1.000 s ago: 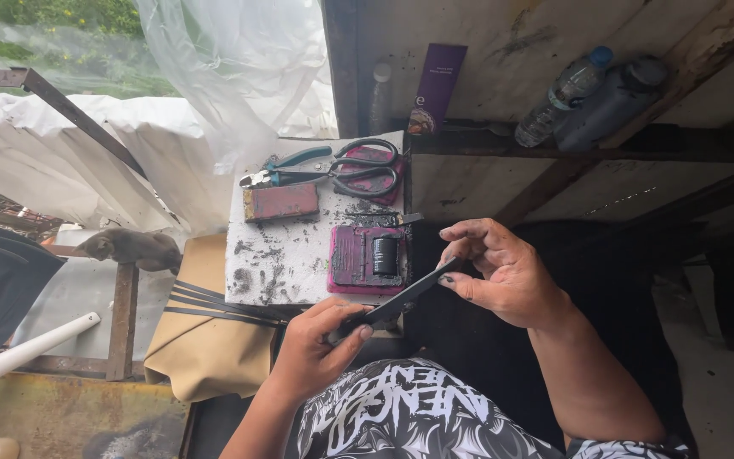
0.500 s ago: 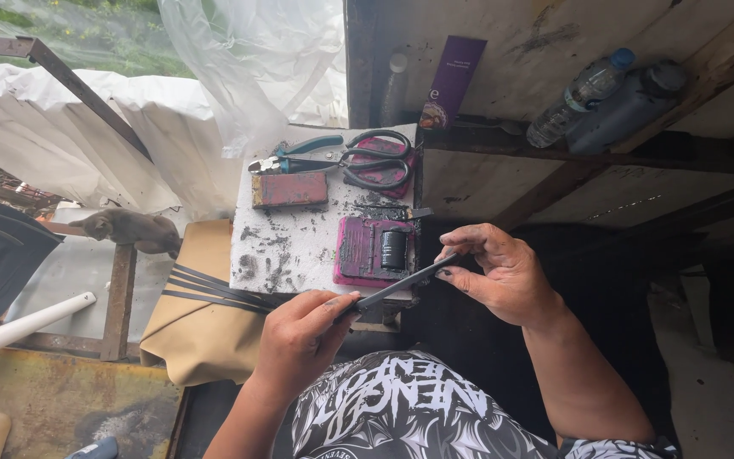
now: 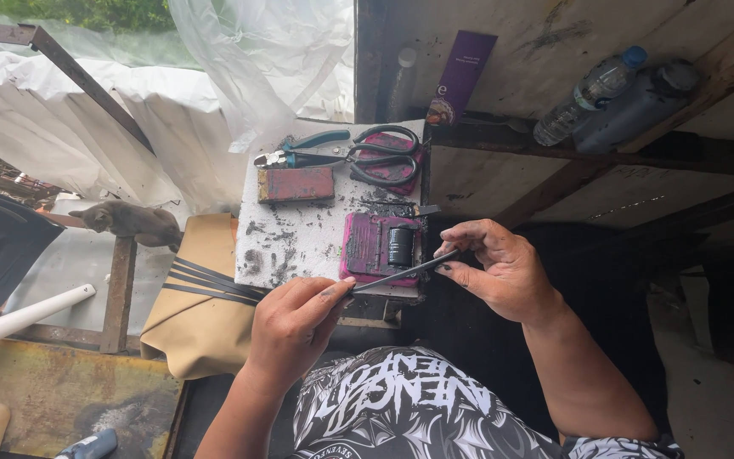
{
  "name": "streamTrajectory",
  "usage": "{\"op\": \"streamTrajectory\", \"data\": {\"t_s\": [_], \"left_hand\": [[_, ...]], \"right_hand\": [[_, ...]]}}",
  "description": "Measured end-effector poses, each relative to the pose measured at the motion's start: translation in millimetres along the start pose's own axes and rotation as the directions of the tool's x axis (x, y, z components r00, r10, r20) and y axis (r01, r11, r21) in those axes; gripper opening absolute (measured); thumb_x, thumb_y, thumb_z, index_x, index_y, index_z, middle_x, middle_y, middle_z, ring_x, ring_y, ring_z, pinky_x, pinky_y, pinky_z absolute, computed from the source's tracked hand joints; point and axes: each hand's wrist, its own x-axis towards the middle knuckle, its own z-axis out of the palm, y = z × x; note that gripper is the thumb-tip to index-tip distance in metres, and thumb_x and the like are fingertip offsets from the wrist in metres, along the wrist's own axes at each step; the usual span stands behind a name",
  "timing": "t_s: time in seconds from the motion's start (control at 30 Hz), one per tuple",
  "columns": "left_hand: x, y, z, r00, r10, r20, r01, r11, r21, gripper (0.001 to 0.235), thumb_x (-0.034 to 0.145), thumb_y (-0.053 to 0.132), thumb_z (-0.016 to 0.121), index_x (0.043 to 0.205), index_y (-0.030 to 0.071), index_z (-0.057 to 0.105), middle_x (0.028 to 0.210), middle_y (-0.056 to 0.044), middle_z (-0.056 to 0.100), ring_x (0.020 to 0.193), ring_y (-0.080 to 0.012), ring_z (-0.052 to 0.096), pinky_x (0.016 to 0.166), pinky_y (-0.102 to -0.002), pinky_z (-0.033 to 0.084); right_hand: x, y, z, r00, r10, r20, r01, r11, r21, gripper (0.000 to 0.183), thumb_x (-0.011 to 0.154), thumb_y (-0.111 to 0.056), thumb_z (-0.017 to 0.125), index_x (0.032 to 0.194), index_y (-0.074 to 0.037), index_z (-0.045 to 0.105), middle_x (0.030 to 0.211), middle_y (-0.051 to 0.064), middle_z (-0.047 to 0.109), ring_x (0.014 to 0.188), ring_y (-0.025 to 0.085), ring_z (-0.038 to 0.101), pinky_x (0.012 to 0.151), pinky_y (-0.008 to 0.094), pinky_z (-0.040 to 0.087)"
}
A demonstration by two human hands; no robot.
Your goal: Dyeing the edges of leather straps using a manual roller applicator and hanging them on a line to dry.
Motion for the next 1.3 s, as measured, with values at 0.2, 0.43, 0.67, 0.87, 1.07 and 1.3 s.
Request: {"op": "streamTrajectory", "data": {"t_s": [0.2, 0.43, 0.67, 0.87, 1.07, 1.3], "left_hand": [[-6, -12, -1, 0.992, -0.09, 0.085, 0.099, 0.989, -0.106, 0.037, 0.1, 0.011, 0.067, 0.137, 0.008, 0.061, 0.104, -0.01, 0.07, 0.087, -0.0243, 0.067, 0.077, -0.036, 0.055], [11, -16, -7, 0.979, -0.183, 0.087, 0.198, 0.95, -0.24, 0.021, 0.091, 0.003, 0.071, 0.111, 0.003, 0.076, 0.089, -0.013, 0.076, 0.077, -0.0343, 0.076, 0.066, -0.041, 0.061], [7, -23, -7, 0.961, -0.226, 0.157, 0.261, 0.931, -0.255, 0.021, 0.094, 0.005, 0.067, 0.113, 0.005, 0.076, 0.087, -0.013, 0.076, 0.077, -0.0327, 0.076, 0.066, -0.04, 0.061], [9, -32, -27, 0.923, -0.318, 0.218, 0.376, 0.866, -0.329, 0.023, 0.089, 0.006, 0.073, 0.111, 0.004, 0.078, 0.076, -0.014, 0.074, 0.066, -0.0307, 0.074, 0.059, -0.04, 0.057], [-6, -74, -76, 0.876, -0.431, 0.216, 0.482, 0.803, -0.35, 0.018, 0.083, 0.01, 0.079, 0.101, 0.008, 0.082, 0.069, -0.014, 0.073, 0.061, -0.0225, 0.068, 0.056, -0.037, 0.051], [9, -100, -97, 0.93, -0.364, 0.049, 0.365, 0.931, -0.001, 0.014, 0.086, 0.016, 0.087, 0.098, 0.012, 0.082, 0.089, -0.01, 0.076, 0.078, -0.0288, 0.073, 0.068, -0.037, 0.056]], "right_hand": [[4, 6, 2, 0.997, -0.081, 0.015, 0.082, 0.997, -0.016, 0.039, 0.082, 0.005, 0.082, 0.117, -0.006, 0.07, 0.11, 0.008, 0.075, 0.104, 0.016, 0.073, 0.097, 0.025, 0.063], [17, 3, 18, 0.992, 0.083, -0.091, -0.063, 0.976, 0.209, 0.016, 0.084, 0.001, 0.079, 0.096, 0.01, 0.073, 0.076, 0.021, 0.076, 0.072, 0.021, 0.074, 0.065, 0.034, 0.064], [24, 4, 23, 0.984, 0.145, -0.104, -0.119, 0.967, 0.224, 0.014, 0.087, -0.003, 0.078, 0.092, 0.01, 0.075, 0.072, 0.022, 0.074, 0.067, 0.021, 0.073, 0.061, 0.035, 0.065], [32, -6, 26, 0.997, -0.012, -0.071, 0.02, 0.994, 0.107, 0.014, 0.083, 0.007, 0.077, 0.096, 0.011, 0.074, 0.076, 0.022, 0.074, 0.072, 0.022, 0.074, 0.064, 0.034, 0.063], [46, -35, 19, 0.981, -0.181, -0.07, 0.177, 0.983, -0.052, 0.016, 0.085, 0.011, 0.074, 0.1, 0.013, 0.073, 0.081, 0.022, 0.075, 0.075, 0.023, 0.074, 0.067, 0.033, 0.061], [53, -18, 34, 0.957, -0.282, 0.072, 0.288, 0.879, -0.38, 0.016, 0.082, 0.01, 0.075, 0.095, 0.001, 0.077, 0.085, 0.014, 0.074, 0.084, 0.029, 0.075, 0.077, 0.038, 0.057]]}}
